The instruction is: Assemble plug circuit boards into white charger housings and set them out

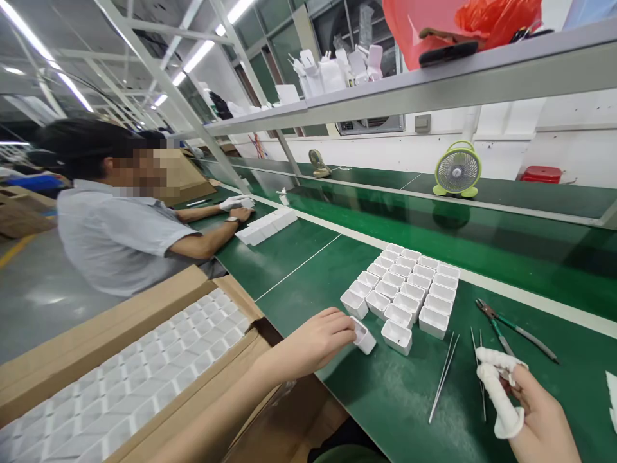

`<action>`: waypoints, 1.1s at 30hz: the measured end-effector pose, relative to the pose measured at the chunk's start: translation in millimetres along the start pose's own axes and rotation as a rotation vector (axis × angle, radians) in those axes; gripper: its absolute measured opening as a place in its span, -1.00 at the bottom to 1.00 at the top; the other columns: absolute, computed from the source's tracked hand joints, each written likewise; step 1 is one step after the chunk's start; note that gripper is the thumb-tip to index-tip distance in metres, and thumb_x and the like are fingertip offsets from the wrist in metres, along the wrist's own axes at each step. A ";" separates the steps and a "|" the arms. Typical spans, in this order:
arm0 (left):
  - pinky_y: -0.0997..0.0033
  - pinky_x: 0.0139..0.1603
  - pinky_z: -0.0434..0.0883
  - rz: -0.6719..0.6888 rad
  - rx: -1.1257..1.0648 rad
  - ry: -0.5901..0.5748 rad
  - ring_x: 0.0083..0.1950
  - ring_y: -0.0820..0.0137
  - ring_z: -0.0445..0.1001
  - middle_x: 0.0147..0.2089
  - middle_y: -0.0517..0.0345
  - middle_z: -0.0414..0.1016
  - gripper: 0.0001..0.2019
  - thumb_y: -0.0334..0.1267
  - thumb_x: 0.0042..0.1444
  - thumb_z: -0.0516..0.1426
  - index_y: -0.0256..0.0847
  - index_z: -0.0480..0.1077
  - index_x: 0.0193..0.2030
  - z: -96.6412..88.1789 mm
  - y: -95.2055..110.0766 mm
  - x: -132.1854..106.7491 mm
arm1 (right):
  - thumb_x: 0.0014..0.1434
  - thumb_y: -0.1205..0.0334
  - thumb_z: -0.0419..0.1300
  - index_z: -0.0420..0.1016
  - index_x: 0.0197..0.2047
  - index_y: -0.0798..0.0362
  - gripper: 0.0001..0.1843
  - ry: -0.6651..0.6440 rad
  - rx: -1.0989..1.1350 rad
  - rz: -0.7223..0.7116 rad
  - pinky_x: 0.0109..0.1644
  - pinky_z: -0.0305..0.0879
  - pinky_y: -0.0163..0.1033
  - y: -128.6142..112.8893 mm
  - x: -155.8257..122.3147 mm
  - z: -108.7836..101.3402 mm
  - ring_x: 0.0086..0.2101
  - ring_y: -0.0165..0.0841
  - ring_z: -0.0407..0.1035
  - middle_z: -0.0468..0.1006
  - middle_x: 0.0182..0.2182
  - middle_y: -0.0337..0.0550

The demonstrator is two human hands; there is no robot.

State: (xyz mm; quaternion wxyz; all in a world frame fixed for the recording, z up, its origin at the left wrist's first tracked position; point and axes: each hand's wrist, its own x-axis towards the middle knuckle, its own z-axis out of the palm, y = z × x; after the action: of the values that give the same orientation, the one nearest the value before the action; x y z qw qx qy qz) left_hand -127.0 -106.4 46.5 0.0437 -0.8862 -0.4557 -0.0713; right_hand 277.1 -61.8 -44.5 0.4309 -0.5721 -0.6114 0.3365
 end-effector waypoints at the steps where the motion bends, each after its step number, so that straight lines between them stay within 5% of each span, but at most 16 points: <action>1: 0.34 -0.14 0.30 0.037 0.011 -0.008 -0.22 0.37 0.41 -0.21 0.11 0.50 -0.77 -0.54 0.23 -0.04 -0.19 0.38 -0.19 0.3 3.8 5.1 | -0.22 -0.06 0.38 0.65 -0.23 0.00 -0.54 -0.054 0.006 0.030 -0.34 0.54 -0.23 -5.0 0.4 -1.5 -0.36 -0.07 0.58 0.66 -0.30 0.03; 6: 0.34 -0.22 0.25 0.155 0.101 -0.039 -0.31 0.36 0.37 -0.33 0.13 0.45 -0.81 -0.57 0.13 0.03 -0.21 0.33 -0.33 5.6 8.7 32.7 | -0.18 -0.06 0.37 0.63 -0.16 0.01 -0.50 -0.111 0.022 0.112 -0.25 0.51 -0.33 -31.5 -0.7 1.3 -0.26 -0.12 0.57 0.65 -0.20 -0.01; 14: 0.32 -0.24 0.24 0.095 0.161 0.004 -0.29 0.30 0.38 -0.33 0.09 0.43 -0.77 -0.64 0.04 0.01 -0.24 0.34 -0.31 9.3 -4.6 45.7 | -0.01 -0.05 0.29 0.59 -0.09 0.03 -0.55 -0.077 0.044 0.101 -0.37 0.45 -0.36 -46.0 -13.1 13.8 -0.30 -0.20 0.53 0.62 -0.16 -0.04; 21: 0.26 -0.05 0.26 0.166 0.019 0.218 -0.12 0.27 0.36 -0.16 0.05 0.44 -0.80 -0.19 0.21 0.14 -0.26 0.35 -0.10 27.1 40.8 53.5 | -0.07 -0.08 0.34 0.61 -0.21 0.00 -0.59 -0.017 0.072 0.064 -0.21 0.48 -0.31 -55.5 -10.2 17.5 -0.31 -0.19 0.51 0.62 -0.24 -0.04; 24: 0.32 -0.13 0.24 0.151 0.057 0.305 -0.22 0.35 0.34 -0.28 0.10 0.43 -0.93 -0.38 0.25 0.06 -0.26 0.37 -0.20 44.7 50.4 57.4 | -0.08 -0.06 0.36 0.61 -0.17 -0.01 -0.58 -0.127 0.023 0.055 -0.21 0.49 -0.29 -41.0 -2.1 9.4 -0.33 -0.18 0.51 0.62 -0.26 -0.04; 27: 0.33 -0.17 0.21 0.129 0.109 0.347 -0.29 0.37 0.30 -0.37 0.12 0.40 -0.83 -0.54 0.20 0.01 -0.26 0.38 -0.28 55.3 43.4 59.4 | -0.10 0.00 0.39 0.60 -0.15 -0.02 -0.57 -0.206 0.005 0.063 -0.19 0.48 -0.28 -28.9 3.3 3.9 -0.28 -0.15 0.51 0.61 -0.21 -0.03; 30: 0.32 -0.17 0.22 0.131 0.119 0.342 -0.29 0.35 0.29 -0.39 0.11 0.39 -0.82 -0.56 0.16 0.01 -0.27 0.38 -0.30 52.7 33.0 59.7 | -0.11 -0.02 0.40 0.59 -0.14 -0.03 -0.56 -0.204 0.048 0.080 -0.14 0.47 -0.25 -29.4 2.5 6.5 -0.23 -0.14 0.48 0.59 -0.18 -0.03; 33: 0.29 -0.15 0.23 0.143 0.105 0.340 -0.25 0.33 0.31 -0.31 0.05 0.42 -0.78 -0.60 0.11 0.00 -0.29 0.39 -0.24 38.1 34.5 61.1 | -0.04 -0.12 0.36 0.58 -0.13 -0.02 -0.53 -0.156 0.163 0.115 -0.24 0.44 -0.23 -40.9 -0.7 12.2 -0.34 -0.20 0.43 0.54 -0.37 -0.08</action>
State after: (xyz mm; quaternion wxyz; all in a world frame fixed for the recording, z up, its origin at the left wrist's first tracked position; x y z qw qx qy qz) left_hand -60.5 -72.0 18.7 0.1711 -0.8881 -0.3807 -0.1927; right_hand 249.2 -66.3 -12.5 0.4071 -0.5416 -0.5796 0.4527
